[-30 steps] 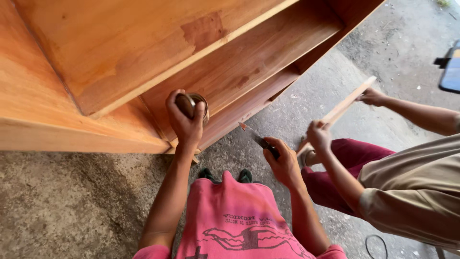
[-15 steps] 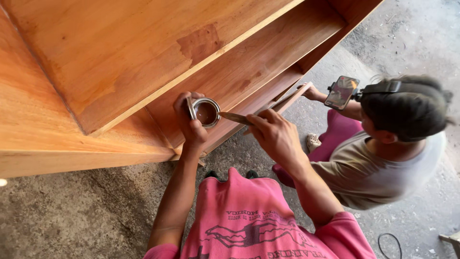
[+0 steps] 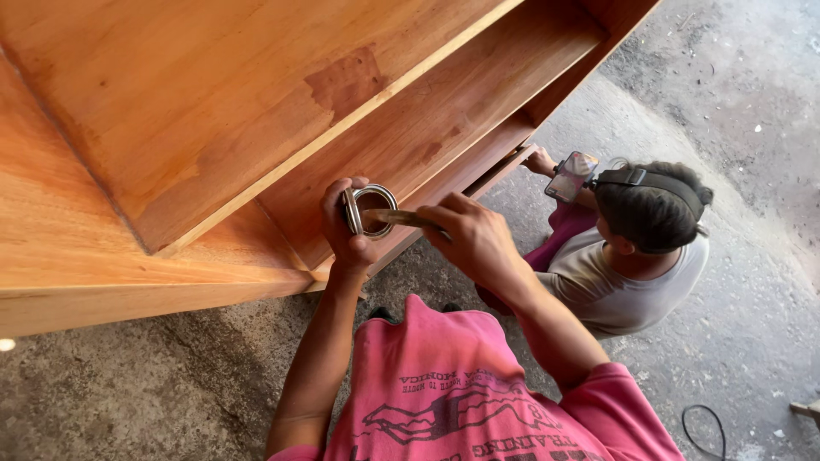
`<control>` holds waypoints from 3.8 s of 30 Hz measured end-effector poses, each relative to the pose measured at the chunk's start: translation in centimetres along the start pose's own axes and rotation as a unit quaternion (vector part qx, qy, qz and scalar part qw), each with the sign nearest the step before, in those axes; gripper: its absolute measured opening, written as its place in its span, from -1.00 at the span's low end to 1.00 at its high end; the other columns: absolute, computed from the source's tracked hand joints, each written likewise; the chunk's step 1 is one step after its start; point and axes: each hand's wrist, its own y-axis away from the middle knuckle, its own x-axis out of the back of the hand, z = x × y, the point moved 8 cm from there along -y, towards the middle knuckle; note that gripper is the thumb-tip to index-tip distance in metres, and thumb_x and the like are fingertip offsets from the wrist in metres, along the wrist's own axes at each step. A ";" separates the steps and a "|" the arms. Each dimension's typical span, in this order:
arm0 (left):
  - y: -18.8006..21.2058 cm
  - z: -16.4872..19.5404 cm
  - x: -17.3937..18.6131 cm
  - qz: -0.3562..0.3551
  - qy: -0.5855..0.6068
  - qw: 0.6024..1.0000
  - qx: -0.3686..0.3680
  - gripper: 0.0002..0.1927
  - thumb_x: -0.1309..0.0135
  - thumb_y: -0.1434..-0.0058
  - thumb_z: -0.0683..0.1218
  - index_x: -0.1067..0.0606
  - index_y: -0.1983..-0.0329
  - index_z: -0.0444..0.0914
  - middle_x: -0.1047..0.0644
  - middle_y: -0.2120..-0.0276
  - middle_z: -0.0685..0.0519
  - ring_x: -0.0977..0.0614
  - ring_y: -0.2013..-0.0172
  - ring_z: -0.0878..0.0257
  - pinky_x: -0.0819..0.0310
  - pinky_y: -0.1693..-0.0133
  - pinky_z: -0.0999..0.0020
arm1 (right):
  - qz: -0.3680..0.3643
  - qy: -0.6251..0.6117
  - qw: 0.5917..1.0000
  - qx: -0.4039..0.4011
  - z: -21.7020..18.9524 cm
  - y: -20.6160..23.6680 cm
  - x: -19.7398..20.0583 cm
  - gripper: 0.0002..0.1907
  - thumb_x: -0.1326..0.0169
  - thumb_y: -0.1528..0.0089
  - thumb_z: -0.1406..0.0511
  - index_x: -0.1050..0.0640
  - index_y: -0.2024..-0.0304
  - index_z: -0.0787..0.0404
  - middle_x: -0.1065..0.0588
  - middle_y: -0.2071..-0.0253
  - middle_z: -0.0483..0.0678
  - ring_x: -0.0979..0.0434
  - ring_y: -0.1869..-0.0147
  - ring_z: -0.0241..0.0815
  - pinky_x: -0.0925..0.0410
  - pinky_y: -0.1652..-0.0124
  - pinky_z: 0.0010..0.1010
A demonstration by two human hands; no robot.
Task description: The person sits on the ground next to a wooden shelf unit and applies wood stain from a small can onto the shelf surfaces, using a flat blade to scoop and spread the stain over the wood, working across different shelf sections.
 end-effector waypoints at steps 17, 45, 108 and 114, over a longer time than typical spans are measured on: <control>-1.6 2.8 0.3 -0.141 -0.532 0.832 0.065 -0.50 -0.13 -0.19 -0.02 -0.45 -0.18 -0.31 -0.43 -0.10 -0.26 -0.47 -0.12 -0.21 -0.45 -0.09 -0.16 | 0.195 0.016 0.967 -0.161 22.3 1.1 6.3 -0.62 -0.01 -0.19 0.53 -0.58 -0.05 0.26 -0.54 0.11 0.19 -0.62 0.13 0.06 -0.45 0.11 -0.12; -2.0 2.3 0.0 -0.060 -0.583 0.808 0.066 -0.71 -0.10 -0.27 -0.02 -0.54 0.00 -0.23 -0.51 0.07 -0.12 -0.59 0.09 -0.10 -0.60 0.21 0.03 | 0.165 0.187 0.948 -0.199 31.0 -9.8 2.6 -0.54 0.00 -0.24 0.49 -0.66 -0.13 0.06 -0.52 0.06 0.16 -0.53 0.06 0.12 -0.44 0.09 -0.09; -1.3 1.4 0.4 -0.033 -0.550 0.832 0.066 -0.65 -0.17 -0.19 -0.02 -0.52 0.00 -0.25 -0.49 0.07 -0.14 -0.57 0.07 -0.11 -0.61 0.23 0.05 | 0.118 -0.068 0.990 -0.044 11.5 1.7 -14.1 -0.39 -0.10 -0.32 0.44 -0.36 -0.42 0.07 -0.49 0.17 0.13 -0.57 0.25 -0.01 -0.49 0.28 -0.17; -1.4 1.5 0.4 -0.031 -0.546 0.835 0.053 -0.66 -0.15 -0.22 -0.02 -0.51 -0.01 -0.26 -0.49 0.07 -0.16 -0.57 0.08 -0.12 -0.59 0.23 0.04 | 0.018 -0.050 0.987 -0.153 14.5 7.1 -14.7 -0.51 0.01 -0.39 0.43 -0.39 -0.38 0.06 -0.54 0.18 0.18 -0.62 0.31 0.01 -0.53 0.37 -0.21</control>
